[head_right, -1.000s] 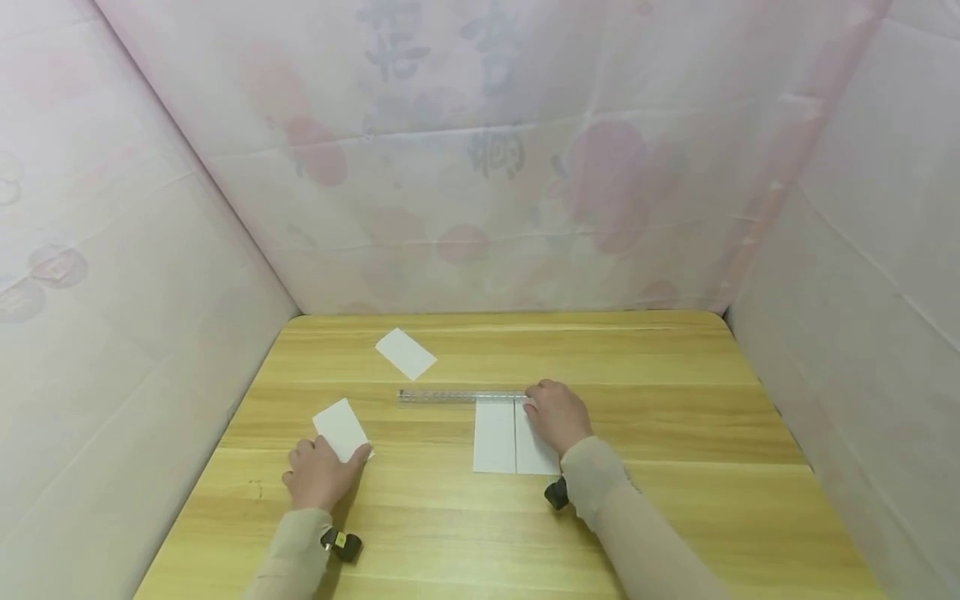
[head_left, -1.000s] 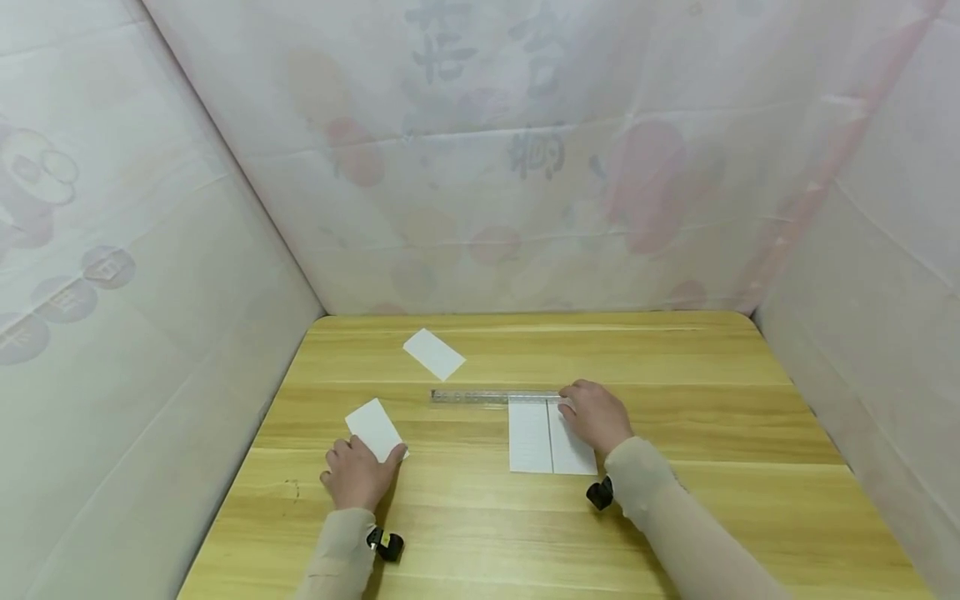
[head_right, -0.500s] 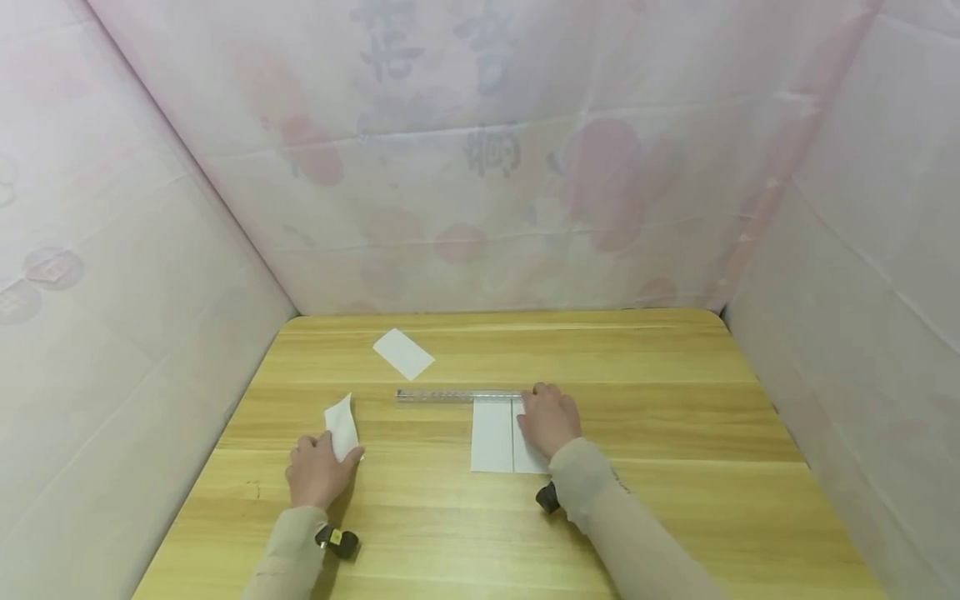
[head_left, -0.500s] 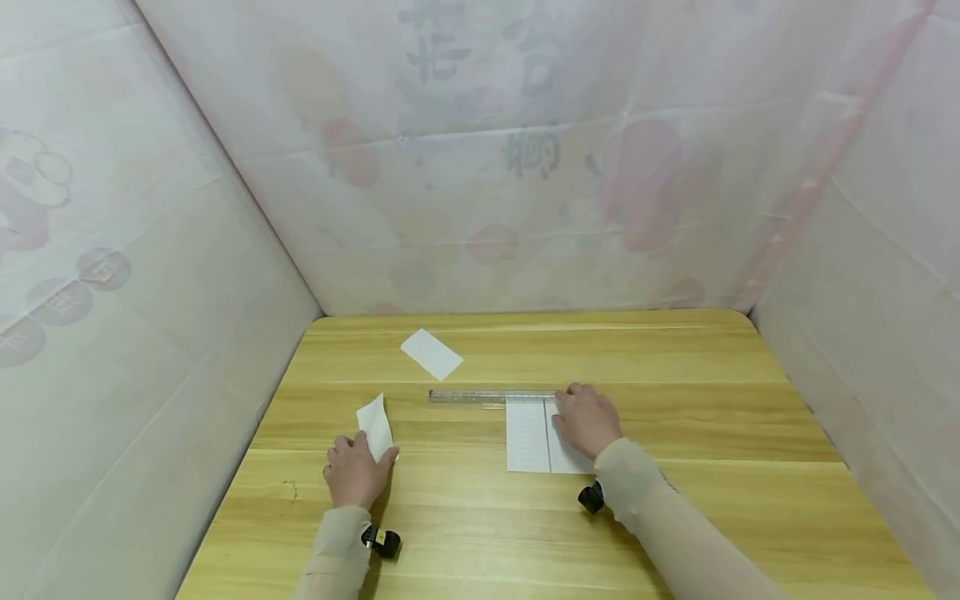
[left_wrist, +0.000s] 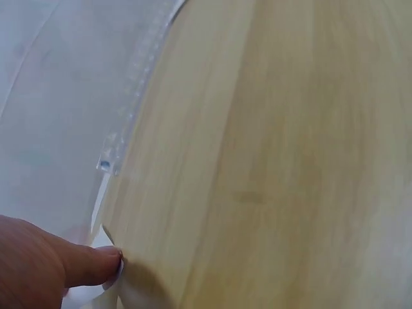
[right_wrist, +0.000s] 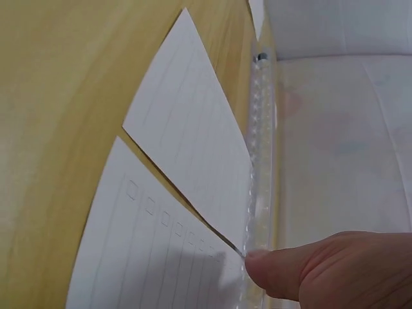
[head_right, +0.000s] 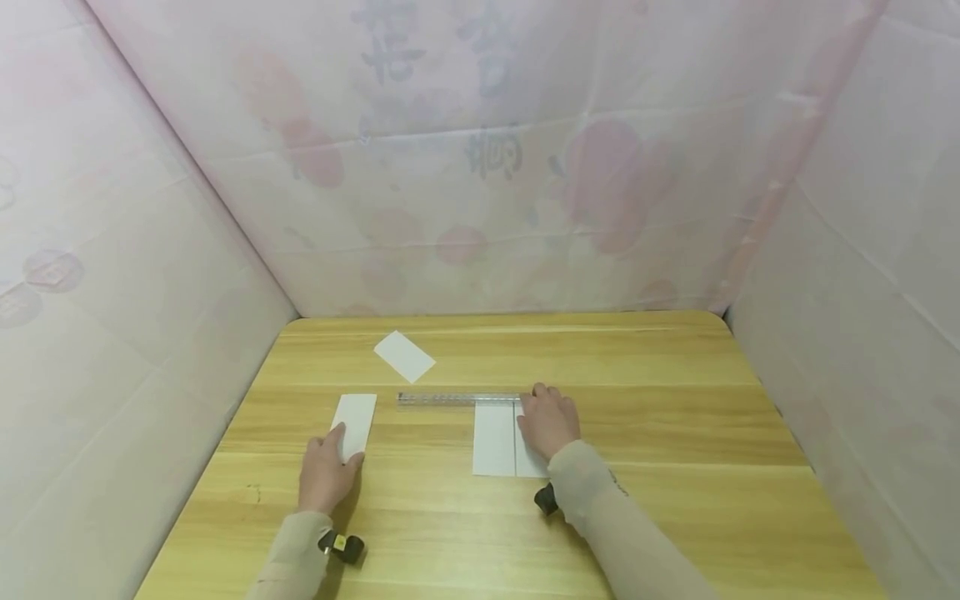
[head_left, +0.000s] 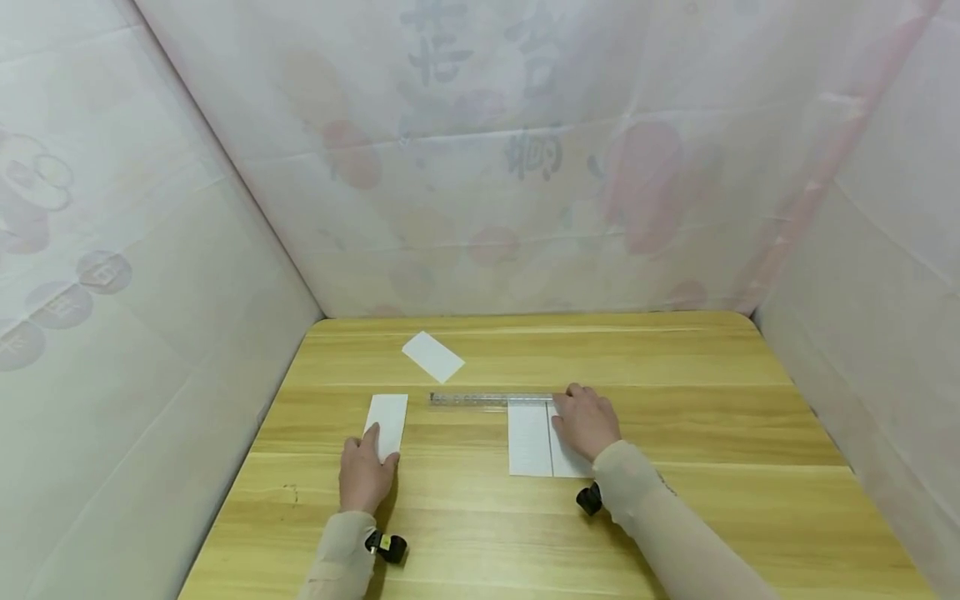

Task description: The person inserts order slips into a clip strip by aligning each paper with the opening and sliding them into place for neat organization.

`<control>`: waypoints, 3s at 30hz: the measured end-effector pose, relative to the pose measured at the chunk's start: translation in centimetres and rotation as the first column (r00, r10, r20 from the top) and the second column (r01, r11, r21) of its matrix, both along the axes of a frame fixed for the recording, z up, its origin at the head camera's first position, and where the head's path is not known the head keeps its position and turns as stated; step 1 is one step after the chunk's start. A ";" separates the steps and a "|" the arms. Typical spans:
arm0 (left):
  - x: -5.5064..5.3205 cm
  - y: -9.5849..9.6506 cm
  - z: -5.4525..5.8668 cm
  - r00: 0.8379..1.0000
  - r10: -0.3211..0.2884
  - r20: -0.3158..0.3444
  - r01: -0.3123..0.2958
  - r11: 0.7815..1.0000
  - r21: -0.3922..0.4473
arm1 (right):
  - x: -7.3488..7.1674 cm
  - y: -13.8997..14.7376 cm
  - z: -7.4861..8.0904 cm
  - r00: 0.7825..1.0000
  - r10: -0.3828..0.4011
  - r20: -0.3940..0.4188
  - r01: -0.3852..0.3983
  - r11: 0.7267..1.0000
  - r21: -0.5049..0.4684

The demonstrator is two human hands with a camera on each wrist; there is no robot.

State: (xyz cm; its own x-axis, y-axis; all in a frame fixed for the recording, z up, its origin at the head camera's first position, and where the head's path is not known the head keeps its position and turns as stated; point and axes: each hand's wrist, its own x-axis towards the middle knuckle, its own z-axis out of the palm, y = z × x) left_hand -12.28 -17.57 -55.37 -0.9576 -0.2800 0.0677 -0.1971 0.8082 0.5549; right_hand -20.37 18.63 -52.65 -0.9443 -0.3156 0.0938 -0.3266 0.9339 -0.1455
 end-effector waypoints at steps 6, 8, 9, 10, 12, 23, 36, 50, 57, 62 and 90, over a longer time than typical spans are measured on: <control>-0.1 0.2 0.2 1.000 0.010 -0.017 -0.009 0.998 0.061 | -0.1 -0.1 0.3 1.000 -0.002 -0.020 0.002 0.999 0.032; -0.1 0.3 0.3 0.999 0.011 -0.053 -0.008 0.998 0.064 | -0.2 -0.1 0.4 1.000 -0.003 -0.023 0.004 0.999 0.041; 0.0 0.3 0.3 0.997 0.011 -0.076 -0.006 0.998 0.069 | -0.2 -0.2 0.4 1.000 -0.004 -0.022 0.005 0.999 0.043; 0.0 0.4 0.4 0.995 0.012 -0.097 -0.005 0.997 0.072 | -0.2 -0.2 0.4 1.000 -0.006 -0.018 0.006 0.999 0.042; 0.2 0.5 0.6 0.991 0.017 -0.131 -0.004 0.996 0.094 | -0.2 -0.2 0.4 1.000 -0.006 -0.015 0.007 0.999 0.036; 1.3 2.2 1.7 0.973 0.020 -0.229 0.034 0.972 0.232 | -0.7 -0.7 0.3 0.997 -0.070 -0.043 0.069 0.997 -0.024; 1.9 3.5 1.3 0.984 0.019 -0.180 0.044 0.940 0.338 | -1.6 -1.2 0.5 0.996 -0.003 -0.084 0.019 0.982 0.190; 1.9 4.5 0.9 0.989 0.018 -0.144 0.045 0.905 0.422 | -2.1 -0.5 0.9 0.992 0.082 -0.100 -0.054 0.965 0.255; 1.8 4.6 0.9 0.994 0.014 -0.110 0.032 0.915 0.402 | -2.1 -0.4 1.0 0.993 0.084 -0.087 -0.059 0.964 0.259; 1.8 4.6 0.9 0.995 0.032 -0.096 0.013 0.901 0.433 | -2.0 -0.5 1.0 0.992 0.089 -0.091 -0.063 0.964 0.257; 0.4 4.8 0.7 1.000 0.025 0.016 -0.029 0.734 0.678 | -1.9 -0.5 0.8 0.992 0.092 -0.090 -0.067 0.967 0.247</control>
